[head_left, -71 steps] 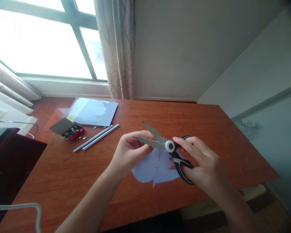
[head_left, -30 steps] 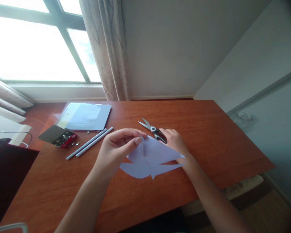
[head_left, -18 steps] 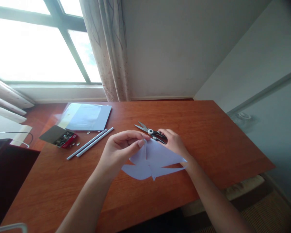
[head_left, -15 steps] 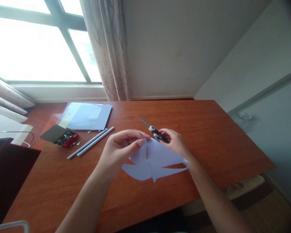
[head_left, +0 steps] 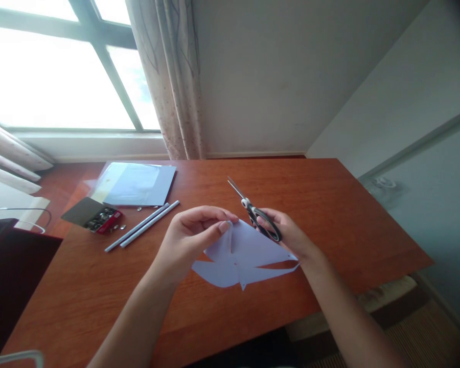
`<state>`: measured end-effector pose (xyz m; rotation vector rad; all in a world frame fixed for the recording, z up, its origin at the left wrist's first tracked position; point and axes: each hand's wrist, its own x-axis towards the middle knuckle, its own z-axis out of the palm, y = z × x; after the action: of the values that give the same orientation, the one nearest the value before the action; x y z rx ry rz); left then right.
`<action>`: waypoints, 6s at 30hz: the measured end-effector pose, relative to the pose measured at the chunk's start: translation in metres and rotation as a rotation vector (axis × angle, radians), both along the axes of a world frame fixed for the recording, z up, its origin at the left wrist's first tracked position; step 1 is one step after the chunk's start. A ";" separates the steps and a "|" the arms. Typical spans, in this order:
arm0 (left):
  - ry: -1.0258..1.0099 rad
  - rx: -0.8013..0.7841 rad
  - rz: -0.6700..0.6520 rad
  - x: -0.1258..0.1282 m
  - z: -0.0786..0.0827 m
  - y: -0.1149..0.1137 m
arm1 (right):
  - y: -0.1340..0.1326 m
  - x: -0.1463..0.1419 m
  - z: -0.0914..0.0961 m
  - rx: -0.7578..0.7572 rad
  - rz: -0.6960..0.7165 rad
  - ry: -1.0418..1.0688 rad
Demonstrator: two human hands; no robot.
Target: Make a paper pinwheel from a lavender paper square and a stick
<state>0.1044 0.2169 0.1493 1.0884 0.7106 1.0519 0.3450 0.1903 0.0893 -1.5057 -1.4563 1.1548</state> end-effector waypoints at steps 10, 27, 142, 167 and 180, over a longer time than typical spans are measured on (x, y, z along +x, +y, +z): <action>-0.035 -0.028 -0.030 0.004 0.000 -0.001 | 0.000 0.002 -0.015 0.258 -0.048 -0.540; 0.100 -0.037 0.019 0.010 -0.004 -0.001 | -0.038 -0.029 0.085 0.550 -0.191 -0.410; 0.237 -0.068 -0.194 0.012 -0.024 0.007 | -0.042 0.007 0.042 0.193 -0.358 -0.065; 0.295 -0.173 -0.240 0.008 -0.032 0.015 | -0.050 0.005 0.022 -0.038 -0.407 0.528; 0.385 -0.065 -0.212 0.006 -0.045 0.023 | -0.050 0.001 0.004 -0.077 -0.406 0.428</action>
<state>0.1104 0.2399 0.1042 1.2949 0.9050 0.6396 0.3465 0.1401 0.0929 -1.4103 -0.7856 1.1934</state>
